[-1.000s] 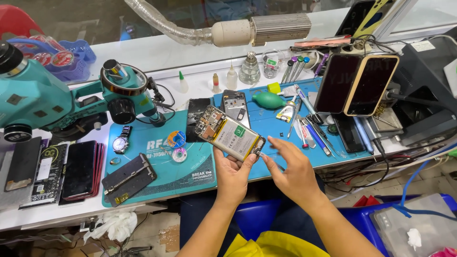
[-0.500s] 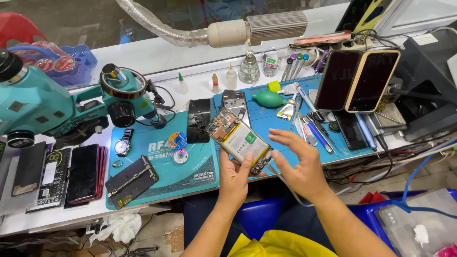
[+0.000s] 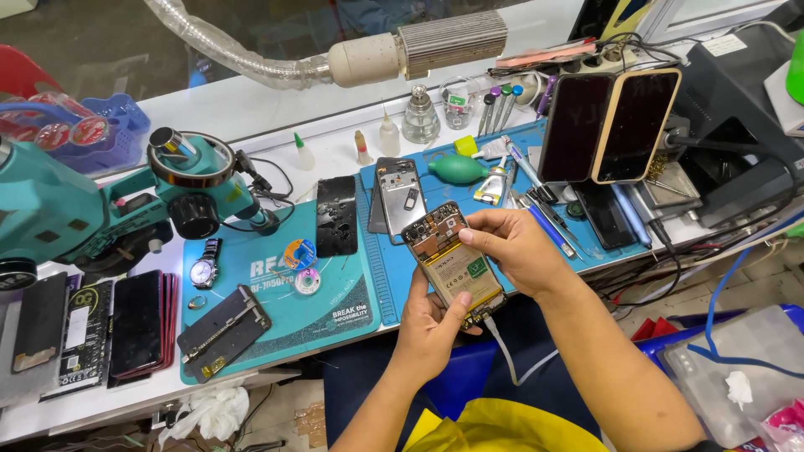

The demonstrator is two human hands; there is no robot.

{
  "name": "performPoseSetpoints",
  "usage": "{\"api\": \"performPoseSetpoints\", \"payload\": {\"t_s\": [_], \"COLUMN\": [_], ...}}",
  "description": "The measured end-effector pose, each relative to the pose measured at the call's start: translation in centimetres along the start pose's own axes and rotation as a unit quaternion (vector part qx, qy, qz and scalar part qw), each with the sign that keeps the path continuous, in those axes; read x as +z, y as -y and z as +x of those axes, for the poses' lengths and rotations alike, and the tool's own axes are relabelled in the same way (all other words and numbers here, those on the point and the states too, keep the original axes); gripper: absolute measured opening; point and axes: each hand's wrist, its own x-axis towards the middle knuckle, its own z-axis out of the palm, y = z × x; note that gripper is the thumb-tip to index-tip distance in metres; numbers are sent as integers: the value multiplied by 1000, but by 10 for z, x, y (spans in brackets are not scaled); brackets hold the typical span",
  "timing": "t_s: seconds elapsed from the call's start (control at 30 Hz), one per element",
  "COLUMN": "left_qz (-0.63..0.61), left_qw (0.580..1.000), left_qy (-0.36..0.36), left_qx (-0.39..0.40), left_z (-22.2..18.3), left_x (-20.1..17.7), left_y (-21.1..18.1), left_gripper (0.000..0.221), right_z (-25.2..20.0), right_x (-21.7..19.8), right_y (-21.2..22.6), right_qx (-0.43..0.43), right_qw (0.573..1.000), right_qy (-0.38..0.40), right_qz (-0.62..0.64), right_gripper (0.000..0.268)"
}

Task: A technician is repairing a mobile phone, carefully connecting internal ribbon cables and assembling components at a workbench.

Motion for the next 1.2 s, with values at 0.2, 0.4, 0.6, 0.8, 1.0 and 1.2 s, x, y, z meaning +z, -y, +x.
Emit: {"api": "performPoseSetpoints", "payload": {"t_s": [0.2, 0.4, 0.6, 0.8, 1.0, 1.2], "left_qz": [0, -32, -27, -15, -57, -53], "left_qw": [1000, 999, 999, 999, 998, 996], "left_qy": [1, -6, -11, -12, -7, -60], "left_qx": [-6, -22, -16, -27, -30, -31], "left_z": [0, 0, 2, 2, 1, 5], "left_x": [2, 3, -1, 1, 2, -1], "left_y": [-3, 9, 11, 6, 17, 21], "left_gripper": [58, 59, 61, 60, 59, 63], "right_z": [-4, -7, 0, 3, 6, 2], "right_x": [1, 10, 2, -6, -4, 7], "right_y": [-1, -6, -16, -24, -32, -22], "right_qx": [-46, -57, -5, -8, -34, 0], "right_qw": [997, 991, 999, 999, 997, 992], "right_qy": [-19, -76, -36, -28, -64, -67], "right_qz": [-66, -91, -8, 21, -20, -111], "right_gripper": [20, 16, 21, 20, 10, 46]}}
